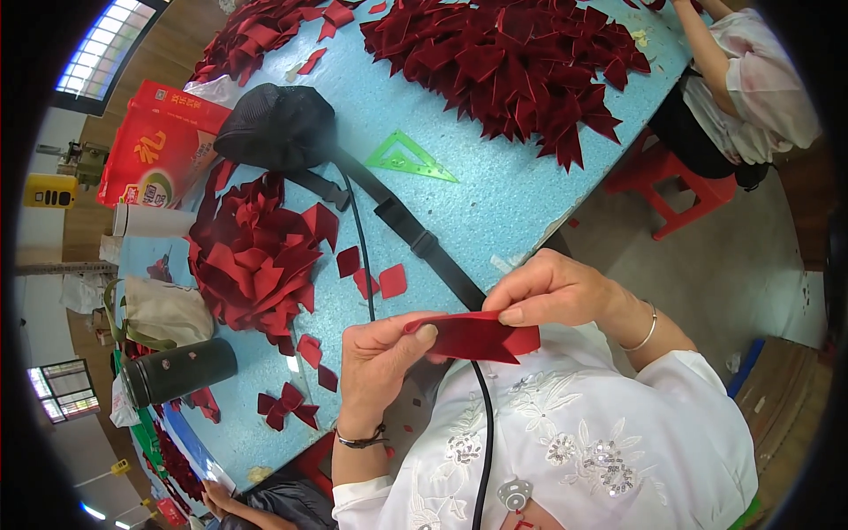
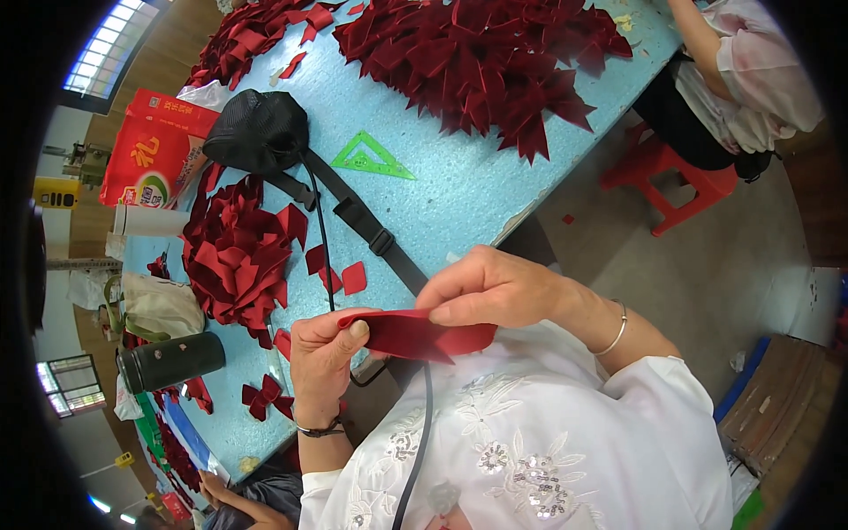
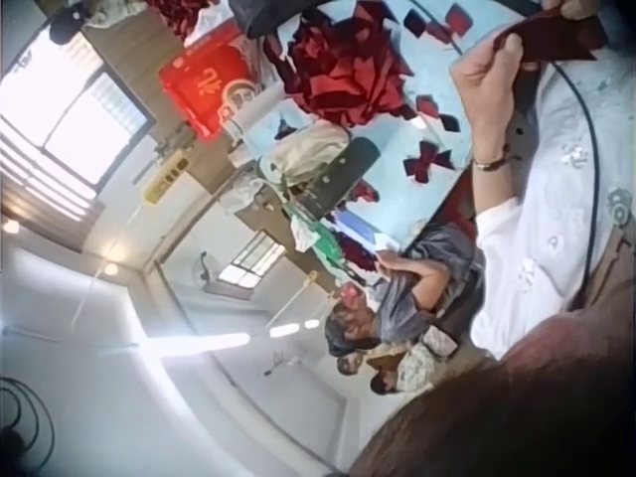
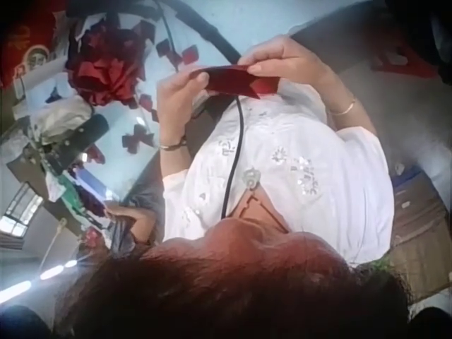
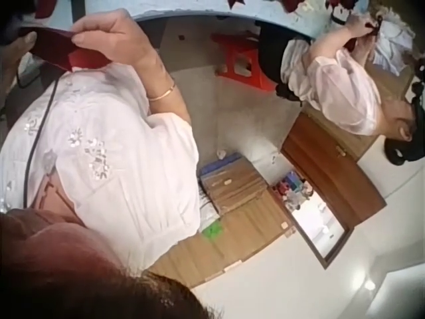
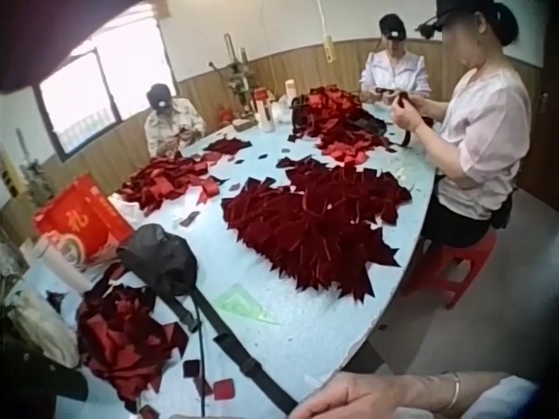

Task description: The recorder is assembling decorative red ribbon bows by folding the material and tying it.

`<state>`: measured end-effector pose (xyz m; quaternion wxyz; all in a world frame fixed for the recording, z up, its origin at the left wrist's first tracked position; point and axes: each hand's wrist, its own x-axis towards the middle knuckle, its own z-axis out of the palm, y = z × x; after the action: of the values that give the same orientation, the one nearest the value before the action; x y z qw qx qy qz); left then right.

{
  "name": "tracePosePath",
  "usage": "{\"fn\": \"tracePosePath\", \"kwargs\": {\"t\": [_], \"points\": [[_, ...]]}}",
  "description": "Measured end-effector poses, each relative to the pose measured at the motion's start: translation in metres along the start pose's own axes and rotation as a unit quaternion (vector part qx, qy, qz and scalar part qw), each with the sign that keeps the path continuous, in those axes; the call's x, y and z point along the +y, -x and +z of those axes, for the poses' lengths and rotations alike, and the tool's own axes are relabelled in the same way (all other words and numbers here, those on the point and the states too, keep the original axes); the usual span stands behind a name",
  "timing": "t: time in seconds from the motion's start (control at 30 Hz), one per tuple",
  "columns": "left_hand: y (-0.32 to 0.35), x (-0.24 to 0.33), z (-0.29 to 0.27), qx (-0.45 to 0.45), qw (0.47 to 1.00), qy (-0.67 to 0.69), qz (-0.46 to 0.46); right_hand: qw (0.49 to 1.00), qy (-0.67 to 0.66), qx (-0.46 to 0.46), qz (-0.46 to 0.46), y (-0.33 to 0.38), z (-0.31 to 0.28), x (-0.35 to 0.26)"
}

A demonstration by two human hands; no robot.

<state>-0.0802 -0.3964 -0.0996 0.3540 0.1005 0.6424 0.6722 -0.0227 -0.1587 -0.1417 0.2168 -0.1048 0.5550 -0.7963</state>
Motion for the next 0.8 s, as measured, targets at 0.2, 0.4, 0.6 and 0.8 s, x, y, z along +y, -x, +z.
{"fn": "tracePosePath", "kwargs": {"t": [0.2, 0.4, 0.6, 0.8], "points": [[0.007, -0.006, -0.014, -0.058, 0.995, 0.082, -0.015, 0.998, -0.019, -0.050, -0.027, -0.007, 0.001, 0.007], [0.008, -0.009, -0.018, -0.123, 0.960, 0.235, -0.086, 0.984, -0.162, -0.054, 0.051, -0.004, 0.020, 0.003], [0.012, -0.010, -0.006, -0.097, 0.968, 0.213, -0.088, 0.995, -0.004, 0.021, 0.100, -0.003, 0.027, -0.006], [0.024, -0.019, 0.009, -0.038, 0.976, 0.194, -0.086, 0.983, 0.164, 0.076, 0.031, 0.001, 0.049, -0.019]]}}
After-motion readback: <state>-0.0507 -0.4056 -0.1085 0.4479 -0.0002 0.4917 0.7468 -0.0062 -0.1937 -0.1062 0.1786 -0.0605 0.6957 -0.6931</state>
